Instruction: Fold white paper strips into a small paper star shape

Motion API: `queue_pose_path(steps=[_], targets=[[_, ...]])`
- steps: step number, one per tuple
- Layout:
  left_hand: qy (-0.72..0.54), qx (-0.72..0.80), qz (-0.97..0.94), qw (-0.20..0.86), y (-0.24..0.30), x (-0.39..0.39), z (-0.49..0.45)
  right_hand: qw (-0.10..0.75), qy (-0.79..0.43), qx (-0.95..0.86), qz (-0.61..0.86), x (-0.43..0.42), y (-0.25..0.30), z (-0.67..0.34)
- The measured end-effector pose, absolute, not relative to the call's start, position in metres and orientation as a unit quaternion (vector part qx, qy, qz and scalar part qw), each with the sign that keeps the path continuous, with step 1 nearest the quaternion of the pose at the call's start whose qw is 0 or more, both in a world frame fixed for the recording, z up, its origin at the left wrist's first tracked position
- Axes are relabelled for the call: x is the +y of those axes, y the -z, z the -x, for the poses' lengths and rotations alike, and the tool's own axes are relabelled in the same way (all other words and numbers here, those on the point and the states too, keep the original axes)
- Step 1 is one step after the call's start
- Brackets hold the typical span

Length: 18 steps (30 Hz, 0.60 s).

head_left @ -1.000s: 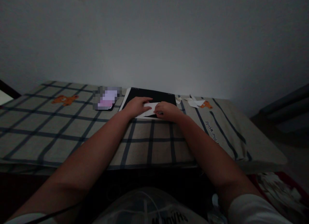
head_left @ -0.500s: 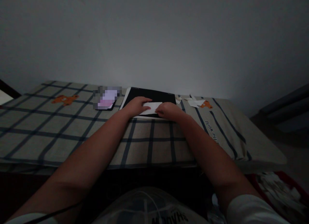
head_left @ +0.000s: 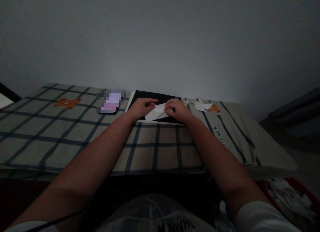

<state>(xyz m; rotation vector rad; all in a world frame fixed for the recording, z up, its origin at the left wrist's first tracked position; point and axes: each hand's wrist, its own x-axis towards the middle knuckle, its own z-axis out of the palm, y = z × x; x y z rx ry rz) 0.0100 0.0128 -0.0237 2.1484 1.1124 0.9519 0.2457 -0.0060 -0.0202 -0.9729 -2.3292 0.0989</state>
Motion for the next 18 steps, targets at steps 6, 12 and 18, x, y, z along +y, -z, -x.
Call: queue_pose_path(steps=[6, 12, 18], targets=[[-0.340, 0.403, -0.839, 0.135, 0.020, 0.014, -0.010, 0.222, -0.079, -0.885, 0.402, -0.008, 0.020, -0.244], [-0.232, 0.325, -0.911, 0.104, 0.012, 0.006, -0.014, 0.202, -0.070, -0.869, 0.446, -0.008, 0.018, -0.242], [-0.212, 0.330, -0.914, 0.104, 0.018, 0.014, -0.009, 0.211, -0.104, -0.857, 0.459, -0.005, 0.020, -0.245]])
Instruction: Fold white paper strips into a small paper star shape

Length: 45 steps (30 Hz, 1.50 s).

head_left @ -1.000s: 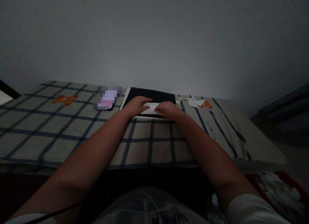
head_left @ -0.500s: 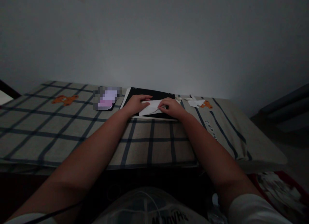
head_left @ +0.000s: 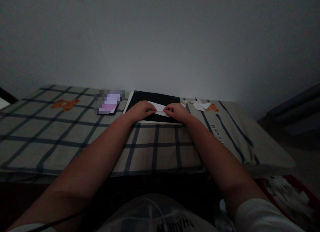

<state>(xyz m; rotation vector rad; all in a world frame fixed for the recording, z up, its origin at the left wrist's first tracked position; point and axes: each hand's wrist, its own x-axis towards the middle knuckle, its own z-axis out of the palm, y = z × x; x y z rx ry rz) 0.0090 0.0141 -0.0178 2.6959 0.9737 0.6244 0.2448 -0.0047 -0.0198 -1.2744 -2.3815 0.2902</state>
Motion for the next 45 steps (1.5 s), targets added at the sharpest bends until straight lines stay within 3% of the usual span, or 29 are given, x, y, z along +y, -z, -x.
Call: queue_pose_path(steps=[10, 18, 30, 38, 45], targets=[[-0.220, 0.404, -0.881, 0.106, 0.016, 0.018, -0.001, 0.247, -0.163, -0.830, 0.472, -0.001, 0.024, -0.248], [-0.270, 0.458, -0.824, 0.199, 0.014, 0.014, -0.001, 0.258, -0.198, -0.810, 0.487, -0.001, 0.026, -0.252], [-0.235, 0.428, -0.870, 0.063, 0.025, 0.023, 0.001, 0.256, -0.083, -0.855, 0.444, 0.007, 0.036, -0.256], [-0.237, 0.429, -0.862, 0.129, 0.020, 0.019, 0.000, 0.254, -0.101, -0.855, 0.440, 0.010, 0.037, -0.259], [-0.279, 0.443, -0.820, 0.232, 0.016, 0.018, -0.002, 0.307, -0.139, -0.824, 0.456, 0.009, 0.033, -0.259]])
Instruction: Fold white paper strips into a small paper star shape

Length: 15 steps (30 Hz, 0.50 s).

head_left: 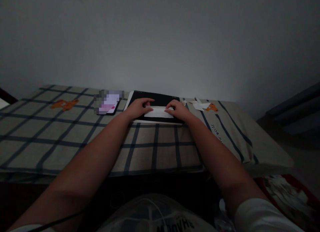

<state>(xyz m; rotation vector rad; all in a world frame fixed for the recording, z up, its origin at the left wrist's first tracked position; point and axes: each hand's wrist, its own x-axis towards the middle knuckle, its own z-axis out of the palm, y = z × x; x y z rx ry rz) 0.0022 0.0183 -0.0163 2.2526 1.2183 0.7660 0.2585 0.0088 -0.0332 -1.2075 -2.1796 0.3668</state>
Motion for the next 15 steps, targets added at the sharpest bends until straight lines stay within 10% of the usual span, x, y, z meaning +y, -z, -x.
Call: queue_pose_path(steps=[15], targets=[[-0.375, 0.463, -0.755, 0.274, 0.0127, 0.0159, -0.0037, 0.386, -0.310, -0.716, 0.492, 0.0077, 0.0260, -0.2551]])
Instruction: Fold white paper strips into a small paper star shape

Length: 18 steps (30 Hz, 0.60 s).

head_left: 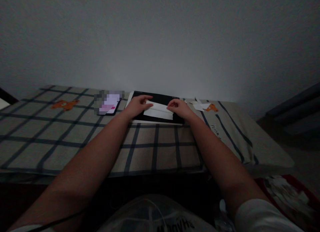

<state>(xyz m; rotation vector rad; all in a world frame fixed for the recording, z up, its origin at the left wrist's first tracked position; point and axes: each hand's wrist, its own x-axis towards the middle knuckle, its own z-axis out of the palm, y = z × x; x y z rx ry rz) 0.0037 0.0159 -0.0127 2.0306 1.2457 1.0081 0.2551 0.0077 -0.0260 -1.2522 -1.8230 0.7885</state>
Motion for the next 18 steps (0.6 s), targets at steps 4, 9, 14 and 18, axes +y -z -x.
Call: queue_pose_path(steps=[4, 9, 14, 18], targets=[[-0.463, 0.457, -0.676, 0.347, 0.011, 0.013, -0.008, 0.384, -0.405, -0.691, 0.460, 0.007, 0.027, -0.253], [-0.482, 0.446, -0.646, 0.389, 0.011, 0.008, -0.013, 0.343, -0.421, -0.715, 0.441, -0.002, 0.020, -0.249], [-0.452, 0.430, -0.681, 0.383, 0.011, 0.004, -0.020, 0.341, -0.368, -0.732, 0.461, -0.010, 0.013, -0.239], [-0.463, 0.415, -0.661, 0.421, 0.009, 0.001, -0.022, 0.345, -0.353, -0.727, 0.477, -0.012, 0.012, -0.238]])
